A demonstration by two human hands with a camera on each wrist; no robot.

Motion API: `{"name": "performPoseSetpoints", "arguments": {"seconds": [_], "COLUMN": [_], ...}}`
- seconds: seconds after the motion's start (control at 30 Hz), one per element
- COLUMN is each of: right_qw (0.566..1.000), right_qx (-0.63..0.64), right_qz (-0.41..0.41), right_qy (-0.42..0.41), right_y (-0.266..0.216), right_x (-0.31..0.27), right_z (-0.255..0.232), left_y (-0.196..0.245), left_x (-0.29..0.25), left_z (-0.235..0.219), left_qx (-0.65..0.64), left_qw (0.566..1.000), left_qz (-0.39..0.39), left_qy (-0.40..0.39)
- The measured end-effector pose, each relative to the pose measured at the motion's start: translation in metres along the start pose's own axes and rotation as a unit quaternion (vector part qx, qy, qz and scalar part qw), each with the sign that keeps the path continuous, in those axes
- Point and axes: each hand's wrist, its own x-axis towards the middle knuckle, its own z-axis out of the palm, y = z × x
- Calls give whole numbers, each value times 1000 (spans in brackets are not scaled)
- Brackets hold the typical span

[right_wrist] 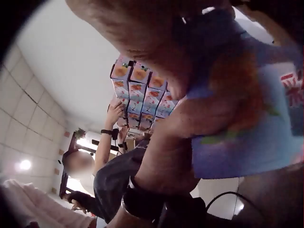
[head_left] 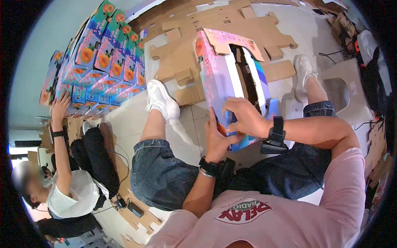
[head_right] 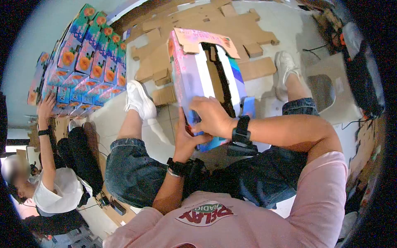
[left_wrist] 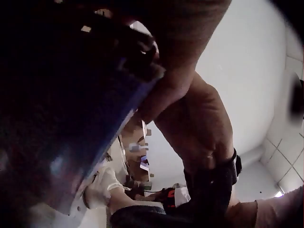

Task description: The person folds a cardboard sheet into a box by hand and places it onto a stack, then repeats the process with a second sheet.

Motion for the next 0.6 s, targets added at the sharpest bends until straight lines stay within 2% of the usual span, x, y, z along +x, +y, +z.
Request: {"name": "performPoseSetpoints", "arguments": {"seconds": [0.03, 0.07, 0.13, 0.17, 0.23, 0.3, 0.37, 0.4, 0.43, 0.5, 0.53, 0.57, 0.6], "right_qw": [998, 991, 989, 985, 980, 942, 902, 881, 878, 898, 900, 882, 839], "right_qx": [-3, -6, 39, 83, 195, 292, 247, 245, 239, 244, 242, 351, 452], "right_qz": [-53, -107, -102, -98, 36, 55, 107, 99, 164, 161, 159, 226, 286], "right_qy": [43, 86, 101, 116, -27, -154, -338, -392, -381, -329, -325, -218, -106], "right_y": [0, 0, 6, 8, 5, -2, -17, -11, -16, 16, 12, 4, -2], "right_x": [2, 3, 5, 7, 7, -3, -19, -28, -38, -48, -51, -52, -50], "right_z": [-2, -5, -20, -32, -65, -92, -113, -110, -108, -85, -81, -76, -73], "left_y": [2, 5, 38, 34, 25, 30, 36, 41, 48, 62, 68, 72, 74], "left_x": [3, 3, 0, 1, 0, 0, 3, 5, 9, 12, 13, 14, 14], "left_z": [0, -1, -6, -9, -17, -20, -21, -19, -16, -9, -5, 0, 7], "left_qx": [-71, -70, -267, -269, -307, -329, -363, -362, -358, -353, -366, -378, -377], "left_qw": [997, 997, 963, 963, 950, 942, 930, 930, 931, 931, 926, 920, 921], "left_qz": [-2, 0, -22, -18, -57, -66, -31, -27, -2, 29, 37, 44, 50], "left_qy": [-8, -9, -13, -13, 12, 14, 51, 52, 73, 90, 90, 89, 87]}}
